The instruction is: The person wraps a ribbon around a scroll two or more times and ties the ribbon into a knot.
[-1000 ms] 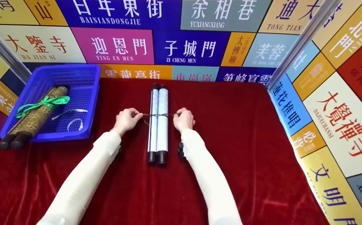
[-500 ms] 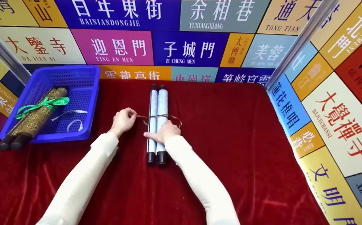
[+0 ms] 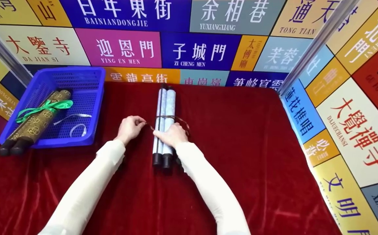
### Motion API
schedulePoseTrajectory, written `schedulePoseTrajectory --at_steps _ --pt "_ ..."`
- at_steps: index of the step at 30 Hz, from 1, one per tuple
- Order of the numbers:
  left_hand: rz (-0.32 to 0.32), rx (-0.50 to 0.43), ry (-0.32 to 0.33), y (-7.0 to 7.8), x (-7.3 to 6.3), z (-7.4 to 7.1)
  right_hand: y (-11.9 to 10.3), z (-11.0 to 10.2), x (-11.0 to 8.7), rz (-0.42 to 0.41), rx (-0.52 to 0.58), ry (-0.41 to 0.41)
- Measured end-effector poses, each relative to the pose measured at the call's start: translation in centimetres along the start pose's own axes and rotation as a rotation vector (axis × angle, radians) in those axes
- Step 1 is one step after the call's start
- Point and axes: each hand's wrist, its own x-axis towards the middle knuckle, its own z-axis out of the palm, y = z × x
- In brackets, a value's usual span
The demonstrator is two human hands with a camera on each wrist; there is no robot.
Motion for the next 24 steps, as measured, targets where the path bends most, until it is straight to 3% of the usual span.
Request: schedulePoseTrajectory --at_steps 5,9,15,24 --pt "0.037 0.062 0.032 0.7 -0.1 0.3 -0.8 -0.4 -0.3 -0.018 0.027 0.007" --pt "0.006 -0.027 0.022 1.3 0.0 0.4 -1.2 -0.4 -0.5 -0.017 0.047 0.012" --pt "-0.084 -0.186 -0.062 1.5 0.5 -0.5 -1.0 -0.2 -0.6 -0.006 0.063 -0.009" --pt "-0.118 -0.262 0.028 2.1 1.0 -2.0 -1.0 0.8 -1.0 -0.028 0.061 -0.005"
